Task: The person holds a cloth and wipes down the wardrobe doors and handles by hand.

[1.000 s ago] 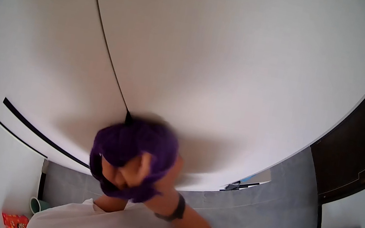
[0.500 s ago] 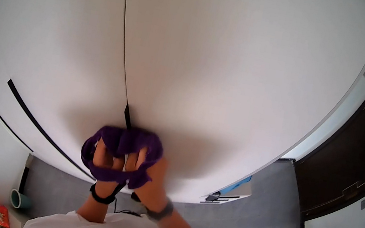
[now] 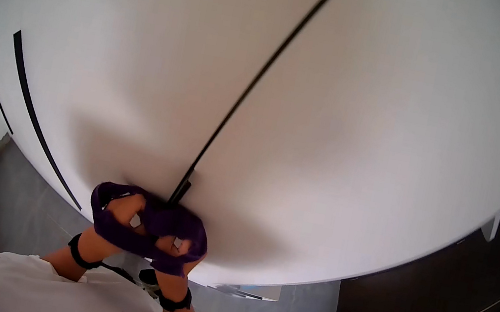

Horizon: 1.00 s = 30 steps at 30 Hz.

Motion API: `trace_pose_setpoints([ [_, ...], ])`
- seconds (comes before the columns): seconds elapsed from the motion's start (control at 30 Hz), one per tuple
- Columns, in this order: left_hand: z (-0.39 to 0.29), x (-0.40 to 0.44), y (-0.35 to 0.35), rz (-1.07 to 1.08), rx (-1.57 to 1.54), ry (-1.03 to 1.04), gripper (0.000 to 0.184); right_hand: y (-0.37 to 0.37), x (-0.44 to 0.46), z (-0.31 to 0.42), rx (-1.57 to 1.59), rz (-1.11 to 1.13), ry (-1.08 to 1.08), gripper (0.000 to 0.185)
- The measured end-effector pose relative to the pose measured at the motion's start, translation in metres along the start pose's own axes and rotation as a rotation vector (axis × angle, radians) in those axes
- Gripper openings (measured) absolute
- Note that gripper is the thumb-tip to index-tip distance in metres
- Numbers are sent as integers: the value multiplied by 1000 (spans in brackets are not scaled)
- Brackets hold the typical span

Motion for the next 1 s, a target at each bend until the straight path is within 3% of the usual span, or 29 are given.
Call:
trace_pose_setpoints([
  [0.07,-7,6,-2,-29,134,60,23,2,7,11,-96,-29,-58,14],
  [0.2,-14,13,9,-88,103,75,30,-2,3,0,-247,30,21,11],
  [0.3,-16,17,14,-63,112,78,34,-5,8,-2,-158,157,7,9],
  [0.5,-12,13,22,-81,170,35,31,-7,18,7,-156,116,15,8],
  [0.7,-1,-14,32,-322,197,-17,22,-3,5,8,-484,128,-357,10],
  [0.8,2,-33,33,-269,246,-80,23,-9,-15,-23,-137,222,75,8],
  [0.97,36,-56,44,-206,268,-225,25,-2,-43,-64,-168,267,56,8],
  [1.0,43,-61,47,-110,295,-255,26,-3,-54,-74,-228,286,57,10],
])
Point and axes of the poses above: each hand's wrist, its own x-axis towards the middle knuckle, its own y-axis out of the palm, z = x × y, the point moved 5 cm from there along x, towards the middle knuckle, and after that the axes turned 3 degrees about -x, right-handed, at the moved point
